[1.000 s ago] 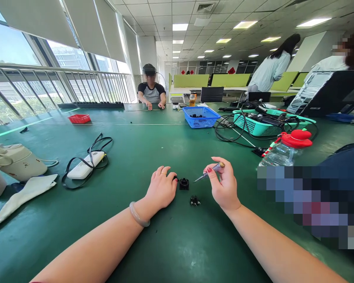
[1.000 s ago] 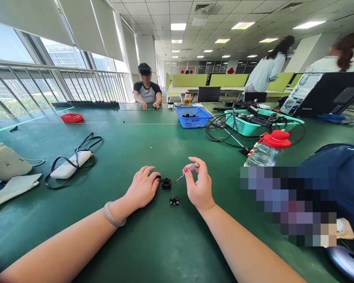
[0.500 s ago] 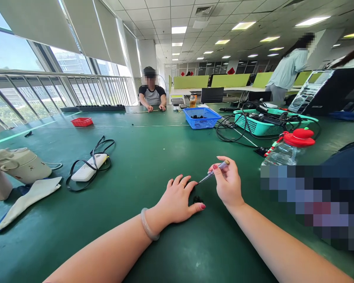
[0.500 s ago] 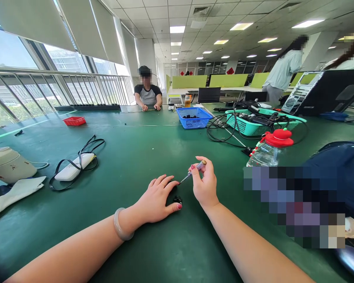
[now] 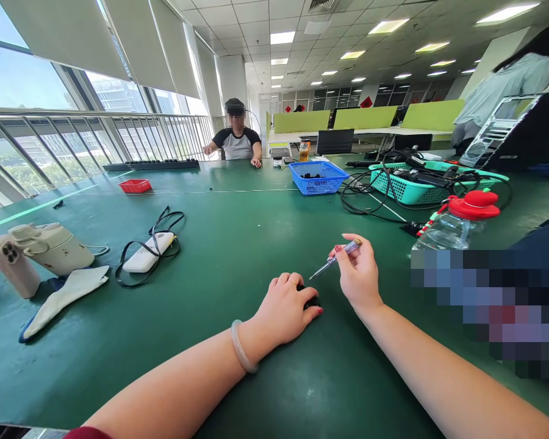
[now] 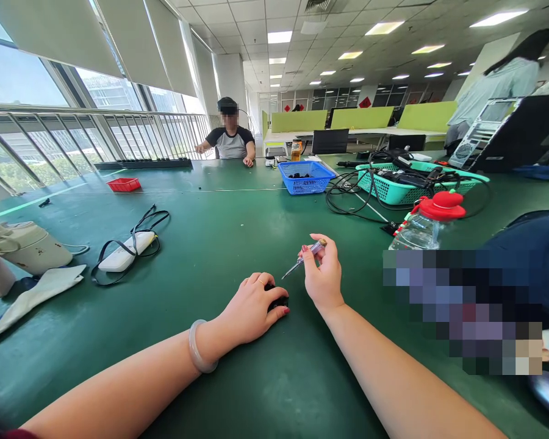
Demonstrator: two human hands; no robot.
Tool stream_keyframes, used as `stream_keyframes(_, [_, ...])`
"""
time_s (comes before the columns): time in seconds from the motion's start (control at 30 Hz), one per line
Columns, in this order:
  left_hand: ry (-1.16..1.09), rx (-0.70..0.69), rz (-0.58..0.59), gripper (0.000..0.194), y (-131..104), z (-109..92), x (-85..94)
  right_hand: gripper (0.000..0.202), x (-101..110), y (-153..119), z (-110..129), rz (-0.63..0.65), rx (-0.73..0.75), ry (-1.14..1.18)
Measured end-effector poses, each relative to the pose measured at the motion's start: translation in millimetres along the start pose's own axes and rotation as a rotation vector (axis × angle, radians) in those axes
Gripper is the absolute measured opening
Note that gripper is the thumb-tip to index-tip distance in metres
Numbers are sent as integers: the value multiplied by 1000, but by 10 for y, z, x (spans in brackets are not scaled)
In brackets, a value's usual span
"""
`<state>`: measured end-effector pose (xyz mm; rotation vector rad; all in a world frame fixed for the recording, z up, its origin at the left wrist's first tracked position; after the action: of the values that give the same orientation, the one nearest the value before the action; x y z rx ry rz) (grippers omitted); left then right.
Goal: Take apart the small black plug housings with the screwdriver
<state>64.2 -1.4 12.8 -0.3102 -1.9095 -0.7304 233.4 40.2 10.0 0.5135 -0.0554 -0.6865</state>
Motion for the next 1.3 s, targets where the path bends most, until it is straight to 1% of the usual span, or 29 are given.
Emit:
stream_keyframes(0.1, [-31, 47, 2, 28, -39, 12, 1, 38, -11, -6, 11, 11, -15, 8])
stream_keyframes(0.17, [-35, 57, 8, 26, -94, 53, 34, 39, -16, -12, 23, 16, -25, 9])
stream_keyframes(0.23, [-21, 70, 13, 24, -185, 155, 109, 40, -21, -18, 36, 21, -33, 11])
stream_keyframes(0.3, [8, 91, 8, 22, -312, 339, 239, 41, -25, -24, 51, 28, -38, 18])
stream_keyframes(0.4, [44, 107, 6, 24, -563, 765, 514, 41, -34, -33, 65, 47, -53, 24])
stream_keyframes(0.57, [140, 185, 30, 35, -1108, 1739, 1001, 42, -49, -53, 65, 88, -89, 21])
stream_keyframes(0.67, [244, 258, 3, 42, -1422, 2255, 1229, 42, -60, -66, 59, 111, -108, 27])
stream_keyframes(0.73, [286, 301, -2, 46, -1579, 2499, 1323, 42, -64, -70, 54, 119, -116, 29])
stream_keyframes(0.8, [322, 322, -13, 48, -1680, 2661, 1382, 42, -66, -69, 48, 122, -120, 29])
stream_keyframes(0.87, [358, 331, -29, 49, -1740, 2765, 1417, 42, -68, -63, 39, 124, -124, 32])
stream_keyframes(0.97, [397, 347, -57, 51, -1794, 2868, 1449, 41, -75, -53, 20, 130, -131, 31])
stream_keyframes(1.03, [414, 361, -75, 51, -1814, 2907, 1478, 41, -80, -50, 9, 137, -130, 29])
stream_keyframes(1.1, [419, 371, -108, 51, -1806, 2905, 1535, 41, -83, -53, 2, 144, -133, 29])
stream_keyframes(1.17, [404, 391, -175, 50, -1760, 2851, 1632, 41, -82, -60, 2, 148, -136, 31])
stream_keyframes(1.2, [393, 410, -227, 49, -1725, 2808, 1697, 41, -81, -63, 4, 147, -137, 32])
stream_keyframes(1.3, [387, 547, -413, 48, -1611, 2680, 1917, 41, -79, -68, 15, 147, -139, 33])
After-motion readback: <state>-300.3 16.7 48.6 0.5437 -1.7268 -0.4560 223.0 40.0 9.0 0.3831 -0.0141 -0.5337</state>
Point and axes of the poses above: each hand's wrist, its own y-axis towards the middle knuckle, its own x-axis out of the back of the hand, z = x × y, the point moved 5 cm from there along y, towards the middle knuckle, and after that the axes turned 13 degrees about -z, right-handed, at the moved point
